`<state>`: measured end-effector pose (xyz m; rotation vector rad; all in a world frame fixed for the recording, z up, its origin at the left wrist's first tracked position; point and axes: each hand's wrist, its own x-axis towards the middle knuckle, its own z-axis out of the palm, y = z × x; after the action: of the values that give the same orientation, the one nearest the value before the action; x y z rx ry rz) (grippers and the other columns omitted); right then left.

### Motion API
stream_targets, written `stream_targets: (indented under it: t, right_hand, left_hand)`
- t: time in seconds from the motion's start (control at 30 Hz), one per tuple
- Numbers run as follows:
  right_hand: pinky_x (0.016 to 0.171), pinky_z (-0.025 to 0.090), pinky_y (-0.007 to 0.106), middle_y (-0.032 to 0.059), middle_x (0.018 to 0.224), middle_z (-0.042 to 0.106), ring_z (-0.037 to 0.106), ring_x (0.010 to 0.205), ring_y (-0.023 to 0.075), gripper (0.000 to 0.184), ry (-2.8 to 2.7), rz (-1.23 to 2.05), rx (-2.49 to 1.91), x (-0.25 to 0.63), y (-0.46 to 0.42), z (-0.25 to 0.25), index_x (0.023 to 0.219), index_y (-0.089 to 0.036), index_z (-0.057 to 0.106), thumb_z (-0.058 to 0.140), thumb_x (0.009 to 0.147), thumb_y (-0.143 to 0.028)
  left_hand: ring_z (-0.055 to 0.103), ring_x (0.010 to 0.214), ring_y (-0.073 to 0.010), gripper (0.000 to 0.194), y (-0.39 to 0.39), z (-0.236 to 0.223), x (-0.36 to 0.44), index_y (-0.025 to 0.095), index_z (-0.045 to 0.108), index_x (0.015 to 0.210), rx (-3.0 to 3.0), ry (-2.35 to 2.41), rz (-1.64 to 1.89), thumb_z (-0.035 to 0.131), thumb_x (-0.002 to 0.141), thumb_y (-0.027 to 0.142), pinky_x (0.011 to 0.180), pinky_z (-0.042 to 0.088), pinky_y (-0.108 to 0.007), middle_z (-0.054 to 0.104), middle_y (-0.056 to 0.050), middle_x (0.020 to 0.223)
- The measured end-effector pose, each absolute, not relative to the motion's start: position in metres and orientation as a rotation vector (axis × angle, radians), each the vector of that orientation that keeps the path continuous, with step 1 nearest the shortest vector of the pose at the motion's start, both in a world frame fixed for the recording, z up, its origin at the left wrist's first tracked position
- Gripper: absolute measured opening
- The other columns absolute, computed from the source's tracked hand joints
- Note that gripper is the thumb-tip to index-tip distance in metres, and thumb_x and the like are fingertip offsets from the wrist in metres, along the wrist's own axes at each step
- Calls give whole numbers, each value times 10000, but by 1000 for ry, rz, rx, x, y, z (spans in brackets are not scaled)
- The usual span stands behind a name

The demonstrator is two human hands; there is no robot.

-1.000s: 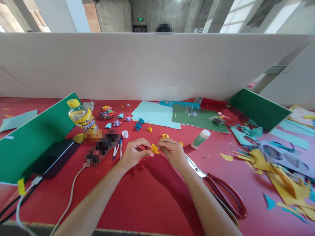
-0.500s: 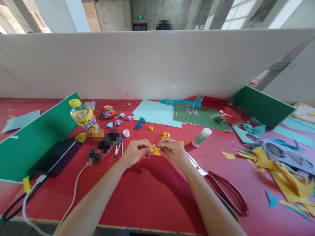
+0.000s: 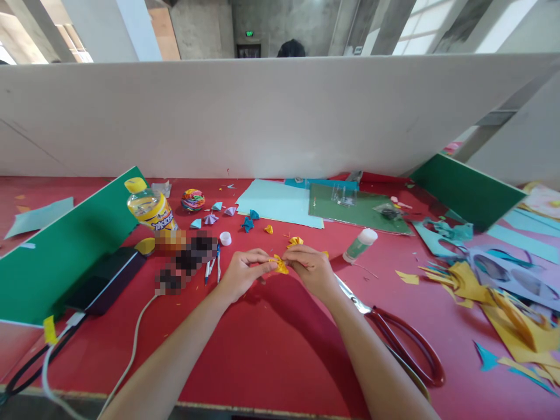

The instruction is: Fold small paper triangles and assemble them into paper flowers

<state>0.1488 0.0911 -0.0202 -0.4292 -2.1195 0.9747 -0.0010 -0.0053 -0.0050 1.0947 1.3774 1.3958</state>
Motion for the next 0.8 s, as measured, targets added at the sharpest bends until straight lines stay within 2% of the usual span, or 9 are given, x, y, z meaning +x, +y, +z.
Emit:
stream_targets:
  t: [0.27,0.53,0.8]
  right_hand:
    - [613,467,247,43,754,596,568,674,144,205,-2132,1004,-342,146,85,-17,746,-204,647,468,809,-127]
    - [637,456,238,36,776,593,566,699,139,220,-2116,974,-426,147,89,-19,752,-196,634,454,792,-75]
    - [680,459,247,42,817,594,569,735,142,225,-2137,986,-441,147,92,-23,789,-199,644,449,802,-88]
  left_hand:
    - [500,557,-87,283,-4,-10,4,114,625,627,776,1366,1365,727,569,372,433,424,-164,560,-15,620]
    - [516,633,-103,276,-4,-8,6,139,676,801,814,1360,1445,668,648,368,443,461,-167,593,-24,693]
    - [542,621,-97,205,-4,-11,3,147,654,746,815,1395,1410,681,639,319,474,474,-168,609,-6,694]
